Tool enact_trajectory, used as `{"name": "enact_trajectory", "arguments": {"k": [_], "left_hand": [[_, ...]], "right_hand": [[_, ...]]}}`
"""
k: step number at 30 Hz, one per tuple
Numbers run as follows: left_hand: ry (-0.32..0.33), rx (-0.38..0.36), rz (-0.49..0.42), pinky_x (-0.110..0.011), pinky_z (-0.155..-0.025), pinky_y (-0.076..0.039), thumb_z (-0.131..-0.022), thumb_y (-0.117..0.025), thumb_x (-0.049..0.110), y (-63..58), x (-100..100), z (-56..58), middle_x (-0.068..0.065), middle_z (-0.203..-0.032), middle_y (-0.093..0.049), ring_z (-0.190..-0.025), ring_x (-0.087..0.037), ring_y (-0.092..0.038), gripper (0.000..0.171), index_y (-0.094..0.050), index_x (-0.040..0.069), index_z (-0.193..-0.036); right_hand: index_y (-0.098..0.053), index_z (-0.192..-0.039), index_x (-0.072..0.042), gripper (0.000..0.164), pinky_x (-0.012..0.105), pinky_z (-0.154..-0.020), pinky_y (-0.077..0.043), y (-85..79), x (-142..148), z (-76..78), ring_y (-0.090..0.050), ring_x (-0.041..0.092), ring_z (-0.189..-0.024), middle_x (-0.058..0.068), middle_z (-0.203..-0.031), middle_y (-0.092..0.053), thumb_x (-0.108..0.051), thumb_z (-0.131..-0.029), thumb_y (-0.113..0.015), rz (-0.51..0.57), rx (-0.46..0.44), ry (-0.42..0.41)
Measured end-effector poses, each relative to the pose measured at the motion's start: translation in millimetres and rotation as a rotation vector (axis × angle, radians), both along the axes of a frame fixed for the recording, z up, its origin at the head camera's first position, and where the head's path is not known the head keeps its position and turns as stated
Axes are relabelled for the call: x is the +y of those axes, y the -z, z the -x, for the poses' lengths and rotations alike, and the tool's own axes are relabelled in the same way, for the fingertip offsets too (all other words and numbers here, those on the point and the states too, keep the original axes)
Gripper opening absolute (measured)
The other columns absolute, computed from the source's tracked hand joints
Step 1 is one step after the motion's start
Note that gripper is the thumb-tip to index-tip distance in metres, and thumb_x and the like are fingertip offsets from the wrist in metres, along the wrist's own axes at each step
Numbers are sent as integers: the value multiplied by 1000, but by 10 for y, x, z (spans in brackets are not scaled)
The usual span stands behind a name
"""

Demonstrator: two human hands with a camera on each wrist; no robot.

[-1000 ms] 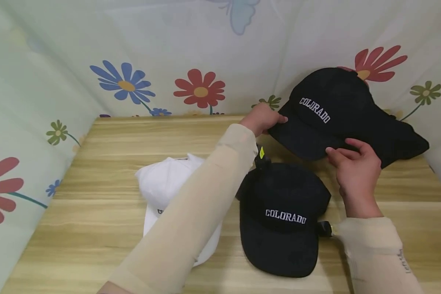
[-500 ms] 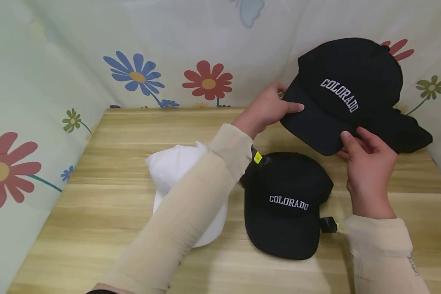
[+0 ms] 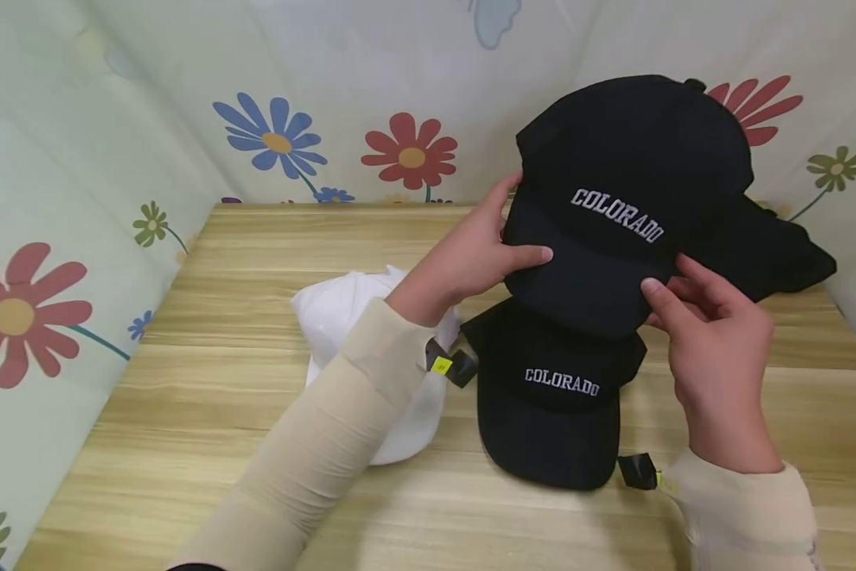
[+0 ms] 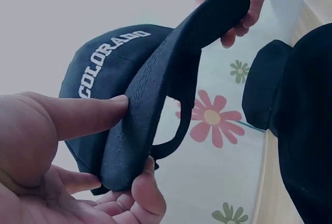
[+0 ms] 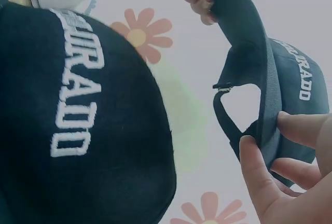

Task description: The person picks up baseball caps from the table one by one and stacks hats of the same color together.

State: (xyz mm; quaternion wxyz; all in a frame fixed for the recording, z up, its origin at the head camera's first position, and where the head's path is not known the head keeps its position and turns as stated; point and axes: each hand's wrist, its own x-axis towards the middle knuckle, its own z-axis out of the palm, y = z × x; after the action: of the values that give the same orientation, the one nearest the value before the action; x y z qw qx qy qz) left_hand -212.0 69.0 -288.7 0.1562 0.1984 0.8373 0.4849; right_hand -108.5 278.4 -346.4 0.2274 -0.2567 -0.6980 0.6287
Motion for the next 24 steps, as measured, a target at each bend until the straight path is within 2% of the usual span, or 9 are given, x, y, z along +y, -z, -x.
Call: {"name": "enact_trajectory", "arguments": {"k": [6, 12, 15, 18, 21, 24], "left_hand": [[15, 57, 90, -29, -111, -37, -85, -73, 34, 61, -182, -187, 4, -153, -35, -134, -13, -42, 96, -10, 24, -156], [-18, 98, 186, -29, -102, -45, -84, -73, 40, 157, -281, -400, -5, -142, -41, -124, -16, -47, 95, -15, 18, -156], [-22, 115, 184, -28, -97, -48, -84, -73, 43, 231, -313, -511, -7, -137, -43, -119, -16, -49, 94, -17, 17, -155], [-26, 126, 190, -28, -97, -48, -84, -72, 45, 308, -344, -617, -6, -137, -44, -118, -16, -50, 94, -17, 18, -155], [-34, 125, 212, -29, -99, -47, -85, -70, 47, 390, -351, -714, -6, -139, -44, -119, -15, -51, 94, -16, 18, -156], [-40, 126, 211, -30, -103, -45, -86, -70, 45, 475, -340, -796, -8, -141, -44, -123, -17, -50, 93, -17, 15, -156]], "right_hand": [[-56, -137, -23, 52, 6, -62, -49, -20, -86, -170, -57, 0, -77, -11, -100, -53, -24, -87, -69, -228, -151, -45], [-53, -139, -25, 54, 4, -63, -46, -25, -114, -315, -59, -6, -71, -18, -99, -54, -29, -88, -69, -330, -222, -78], [-51, -141, -23, 55, 5, -62, -45, -2, -94, -380, -58, -8, -70, -19, -100, -54, -32, -90, -67, -409, -256, -118], [-48, -143, -23, 56, 5, -61, -44, 35, -63, -429, -56, -11, -71, -10, -111, -57, -38, -91, -64, -505, -304, -162], [-46, -145, -24, 58, 5, -61, -44, 77, -16, -474, -53, -14, -75, 8, -126, -57, -41, -92, -62, -559, -337, -206], [-46, -145, -21, 58, 3, -62, -42, 124, 32, -512, -49, -20, -79, 18, -137, -54, -39, -93, -62, -603, -329, -244]]}}
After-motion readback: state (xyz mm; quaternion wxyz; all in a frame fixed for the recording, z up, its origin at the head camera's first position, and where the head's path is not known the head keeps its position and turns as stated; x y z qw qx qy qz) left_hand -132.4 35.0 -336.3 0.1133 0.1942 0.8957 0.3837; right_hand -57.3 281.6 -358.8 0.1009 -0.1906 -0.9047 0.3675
